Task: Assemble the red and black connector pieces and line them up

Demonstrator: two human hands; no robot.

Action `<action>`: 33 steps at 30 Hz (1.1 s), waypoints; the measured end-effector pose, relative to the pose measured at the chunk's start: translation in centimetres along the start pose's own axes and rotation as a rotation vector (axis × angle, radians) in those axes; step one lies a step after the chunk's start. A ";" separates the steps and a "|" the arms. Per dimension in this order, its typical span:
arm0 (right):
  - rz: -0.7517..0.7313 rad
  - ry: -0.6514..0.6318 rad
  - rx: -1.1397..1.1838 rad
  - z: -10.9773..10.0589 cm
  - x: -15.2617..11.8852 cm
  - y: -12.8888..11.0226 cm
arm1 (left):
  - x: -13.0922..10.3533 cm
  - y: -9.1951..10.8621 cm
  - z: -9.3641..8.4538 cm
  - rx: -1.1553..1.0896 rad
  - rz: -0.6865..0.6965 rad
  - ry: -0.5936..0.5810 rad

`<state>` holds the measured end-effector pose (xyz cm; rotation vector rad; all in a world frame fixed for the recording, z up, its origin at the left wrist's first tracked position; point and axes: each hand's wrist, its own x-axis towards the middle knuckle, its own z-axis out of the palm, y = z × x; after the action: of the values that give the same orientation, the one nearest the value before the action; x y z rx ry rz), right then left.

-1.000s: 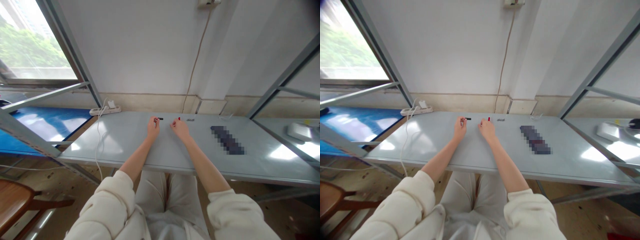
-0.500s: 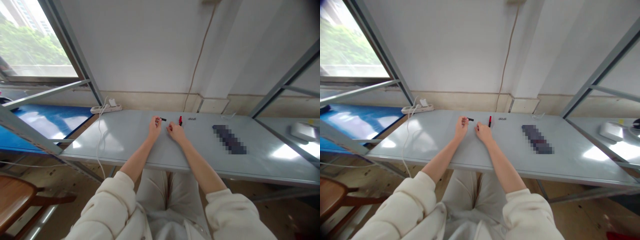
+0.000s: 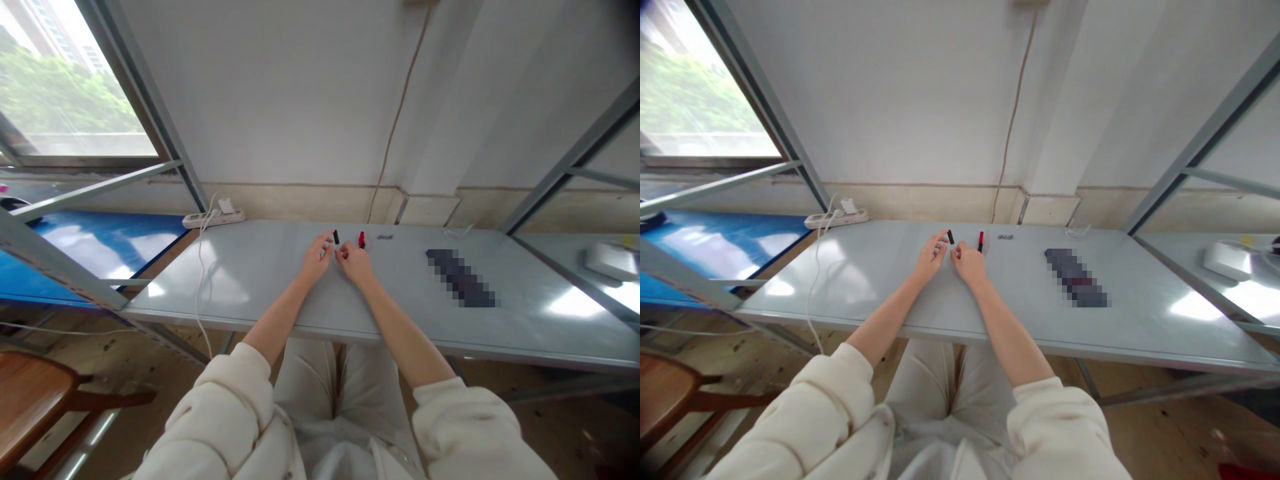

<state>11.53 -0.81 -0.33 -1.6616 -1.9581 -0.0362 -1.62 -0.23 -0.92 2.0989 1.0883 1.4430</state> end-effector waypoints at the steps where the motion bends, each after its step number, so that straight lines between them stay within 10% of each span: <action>1: 0.014 0.007 0.011 0.0 0.0 0.0 | 0.0 -0.1 0.0 0.005 0.011 -0.019; 17: 0.059 0.083 0.080 0.3 0.2 0.4 | 0.1 -0.1 0.4 -0.008 0.021 0.002; 26: 0.027 0.060 0.098 0.3 0.2 0.4 | 0.7 -0.1 -0.1 -0.169 -0.268 0.193; 33: -0.058 0.002 0.105 0.3 0.1 0.1 | 1.0 -1.3 0.1 -0.173 -0.313 -0.068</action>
<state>11.53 -0.60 -0.65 -1.5376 -1.9717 0.0422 -1.86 1.37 -1.13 1.7550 1.1601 1.2578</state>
